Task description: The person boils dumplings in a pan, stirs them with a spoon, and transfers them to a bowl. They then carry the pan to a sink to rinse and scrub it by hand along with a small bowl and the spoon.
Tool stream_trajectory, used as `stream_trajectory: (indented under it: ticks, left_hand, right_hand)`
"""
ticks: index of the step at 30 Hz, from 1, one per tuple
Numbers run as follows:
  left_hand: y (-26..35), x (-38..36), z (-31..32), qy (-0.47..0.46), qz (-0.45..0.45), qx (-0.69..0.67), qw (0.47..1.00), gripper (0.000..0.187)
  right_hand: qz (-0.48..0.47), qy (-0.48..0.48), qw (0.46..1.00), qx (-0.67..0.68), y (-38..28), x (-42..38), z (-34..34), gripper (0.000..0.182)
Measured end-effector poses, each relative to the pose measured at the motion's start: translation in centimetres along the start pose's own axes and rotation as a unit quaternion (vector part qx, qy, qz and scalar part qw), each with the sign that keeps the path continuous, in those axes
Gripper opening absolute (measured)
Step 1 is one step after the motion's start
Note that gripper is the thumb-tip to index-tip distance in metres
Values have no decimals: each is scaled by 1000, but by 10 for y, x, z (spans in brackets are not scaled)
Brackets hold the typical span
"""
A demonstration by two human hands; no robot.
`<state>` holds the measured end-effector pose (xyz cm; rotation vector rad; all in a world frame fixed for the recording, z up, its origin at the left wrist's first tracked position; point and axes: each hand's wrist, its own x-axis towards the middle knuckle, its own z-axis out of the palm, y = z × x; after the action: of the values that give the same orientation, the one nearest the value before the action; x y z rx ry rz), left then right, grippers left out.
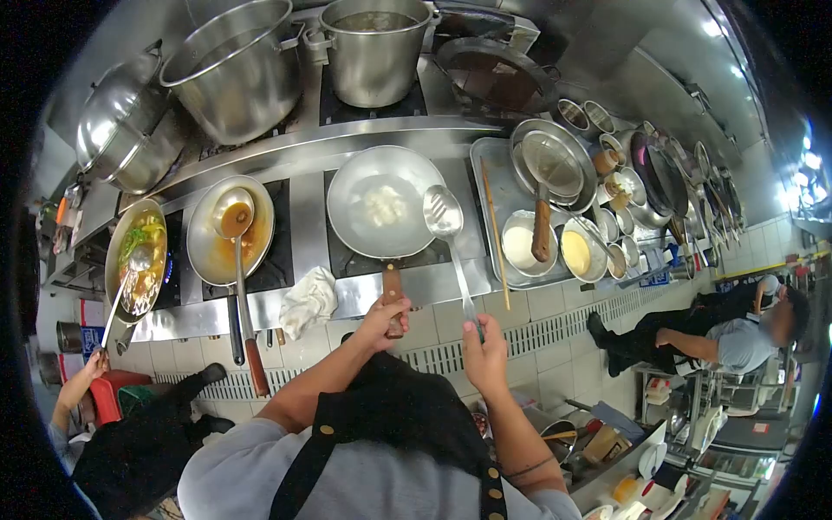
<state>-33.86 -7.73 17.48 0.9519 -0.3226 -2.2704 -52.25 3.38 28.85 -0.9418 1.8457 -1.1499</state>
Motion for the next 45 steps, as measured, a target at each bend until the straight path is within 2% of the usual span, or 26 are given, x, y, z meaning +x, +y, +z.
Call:
stream_trajectory:
  ticks: [4,6,10,14,15,16,17,18,19,21,22,23,24,25,27,29,30,31,32,33,36,38,40,42,43,45]
  left_hand:
    - [2,-20,-12,-36,6,49,998,29]
    - [-2,-40,-10,-24,7,59,998,27]
    - [-9,-91,-7,-32,-2,112,993,26]
    - [-23,-147,1,-39,-65,137,988,23]
    - [-30,-155,-5,-13,-81,149,985,19]
    - [-33,-161,-19,-54,-101,164,980,15]
    - [-38,-169,-20,-25,-107,186,976,14]
    - [-41,-172,-23,11,-145,206,968,18]
    - [-46,-179,-14,-11,-143,235,961,24]
    - [-55,-186,-5,-143,-158,249,945,34]
    - [-56,-174,-13,-232,-192,268,915,35]
    - [-55,-175,-12,-250,-217,287,899,35]
    - [-54,-174,-9,-262,-215,334,879,35]
    - [-55,-169,-2,-284,-225,363,858,36]
    - [-57,-157,9,-332,-239,419,811,37]
    - [-66,-142,27,-341,-285,452,773,38]
    - [-72,-135,36,-347,-304,464,756,39]
    - [-82,-134,47,-365,-305,460,750,39]
    - [-90,-130,57,-382,-306,455,744,39]
    - [-96,-123,67,-390,-316,458,734,39]
    - [-121,-105,92,-415,-340,482,693,40]
    - [-141,-101,110,-388,-406,449,695,40]
    - [-156,-102,125,-377,-416,463,686,39]
    - [-171,-108,138,-367,-423,483,673,39]
    - [-177,-112,145,-372,-433,485,662,38]
    - [-194,-121,153,-381,-442,496,643,38]
  right_hand:
    - [26,5,1000,16,9,-25,-25,27]
    - [-69,58,992,-92,29,-40,-37,26]
    - [-113,81,981,-137,6,-88,-66,26]
    - [-86,67,987,-116,21,-133,-93,25]
    - [-82,85,986,-117,31,-146,-97,26]
    - [-39,78,987,-137,32,-161,-103,27]
    - [-11,91,989,-113,34,-174,-107,26]
    - [-36,126,988,-83,46,-186,-108,28]
    - [-2,131,990,-58,59,-198,-108,30]
    - [-75,178,981,-19,68,-229,-113,31]
    - [-99,203,974,-14,86,-237,-108,30]
    - [-86,239,967,-8,84,-260,-105,30]
    - [-53,197,967,155,81,-276,-102,27]
    - [-33,142,937,316,81,-291,-101,25]
    - [-65,160,905,390,94,-315,-98,25]
    - [38,173,874,453,104,-342,-99,26]
    - [27,292,870,398,125,-349,-92,26]
    - [3,402,874,273,134,-365,-94,21]
    - [56,500,853,136,140,-384,-94,22]
    - [158,572,800,86,145,-403,-96,28]
    - [341,648,675,90,172,-482,-111,34]
    - [411,668,621,4,203,-542,-127,32]
    - [534,622,551,-153,250,-600,-148,27]
    - [576,603,507,-218,268,-639,-175,24]
    - [575,608,505,-211,285,-656,-187,24]
    - [642,557,481,-214,327,-690,-206,24]
